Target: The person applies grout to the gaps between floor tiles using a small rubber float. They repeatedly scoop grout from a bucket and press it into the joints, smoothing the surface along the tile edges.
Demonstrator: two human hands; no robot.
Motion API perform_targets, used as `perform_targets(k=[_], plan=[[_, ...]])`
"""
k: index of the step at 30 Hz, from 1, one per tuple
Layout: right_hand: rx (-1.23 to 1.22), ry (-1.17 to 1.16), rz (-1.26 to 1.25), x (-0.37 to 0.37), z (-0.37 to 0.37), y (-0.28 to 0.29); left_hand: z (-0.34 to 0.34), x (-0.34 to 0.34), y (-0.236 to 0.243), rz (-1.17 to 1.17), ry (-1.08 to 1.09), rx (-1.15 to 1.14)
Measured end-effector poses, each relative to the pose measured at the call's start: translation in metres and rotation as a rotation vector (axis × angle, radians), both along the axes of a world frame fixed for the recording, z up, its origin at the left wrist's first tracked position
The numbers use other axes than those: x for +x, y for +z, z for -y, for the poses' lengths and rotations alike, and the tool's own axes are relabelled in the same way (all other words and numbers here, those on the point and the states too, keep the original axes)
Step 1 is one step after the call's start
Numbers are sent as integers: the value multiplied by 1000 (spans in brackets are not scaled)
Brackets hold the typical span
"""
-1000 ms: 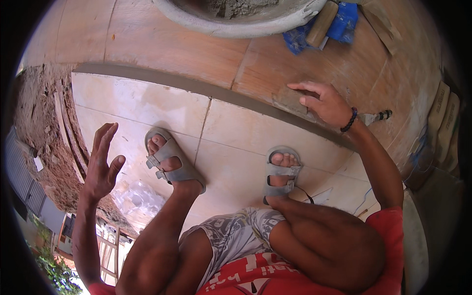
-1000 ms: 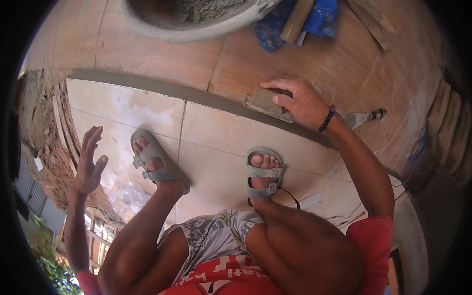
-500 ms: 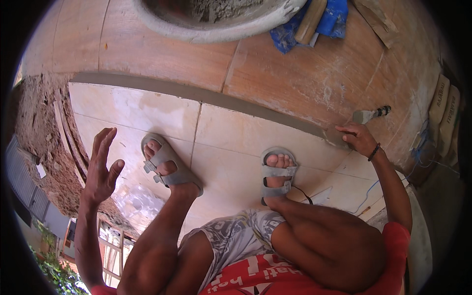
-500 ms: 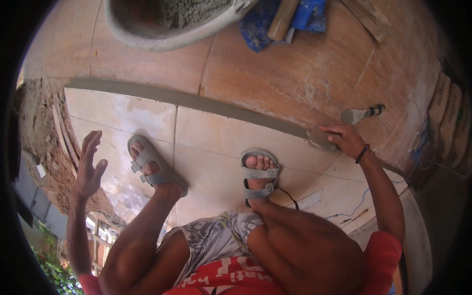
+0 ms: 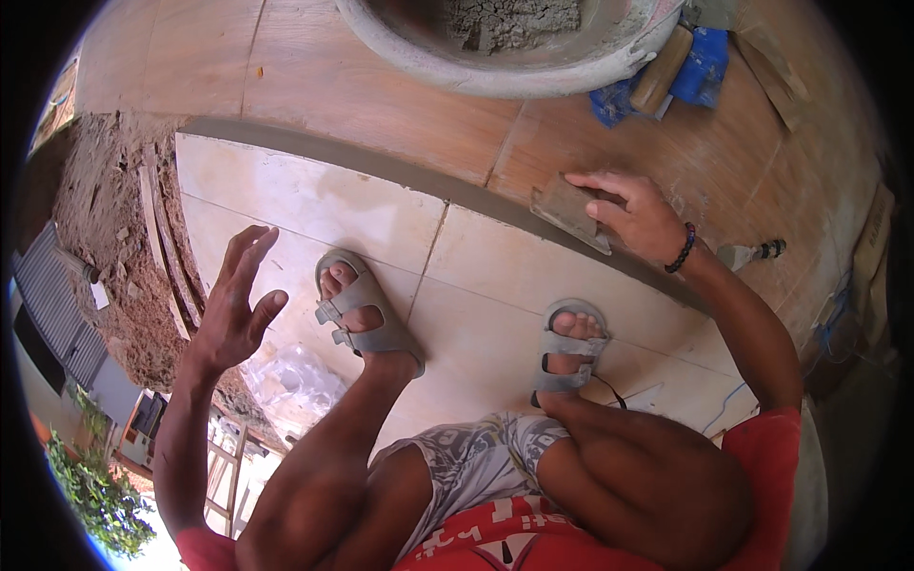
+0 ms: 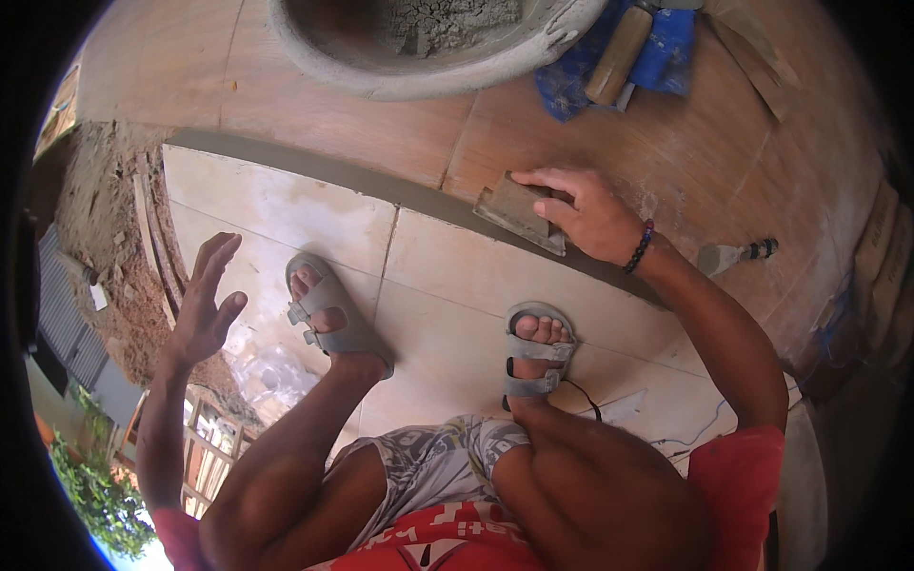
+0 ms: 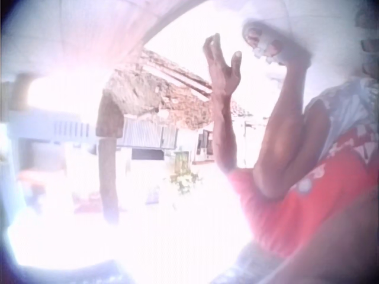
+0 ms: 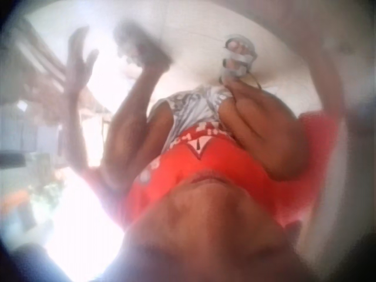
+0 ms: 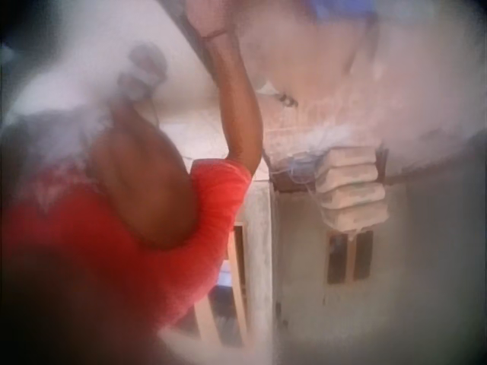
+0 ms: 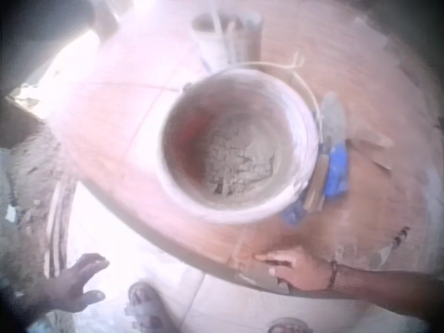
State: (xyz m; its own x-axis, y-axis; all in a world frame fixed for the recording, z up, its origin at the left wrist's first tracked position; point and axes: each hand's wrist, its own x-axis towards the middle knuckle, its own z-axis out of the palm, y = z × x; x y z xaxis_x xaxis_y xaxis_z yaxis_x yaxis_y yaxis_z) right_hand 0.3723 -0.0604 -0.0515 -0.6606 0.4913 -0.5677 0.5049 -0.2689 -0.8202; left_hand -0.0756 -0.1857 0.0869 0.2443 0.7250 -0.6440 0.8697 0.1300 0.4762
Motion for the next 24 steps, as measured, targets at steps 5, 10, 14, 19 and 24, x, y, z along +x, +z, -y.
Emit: perform_targets(k=[5,10,14,19,24], plan=[[17,51,-108,-102,-10,-16,13,-6,-4,18,7,9],[132,7,-221,-143,-11,-35,16,-4,-6,27,36,-24],[52,117,-156,-120,-10,-42,17,-5,-8,-9,10,-16],[20,193,-37,-19,6,-26,11,-2,-11,-2,-12,-11],[-1,146,77,98,35,-11,1,6,4,-29,-34,-17]])
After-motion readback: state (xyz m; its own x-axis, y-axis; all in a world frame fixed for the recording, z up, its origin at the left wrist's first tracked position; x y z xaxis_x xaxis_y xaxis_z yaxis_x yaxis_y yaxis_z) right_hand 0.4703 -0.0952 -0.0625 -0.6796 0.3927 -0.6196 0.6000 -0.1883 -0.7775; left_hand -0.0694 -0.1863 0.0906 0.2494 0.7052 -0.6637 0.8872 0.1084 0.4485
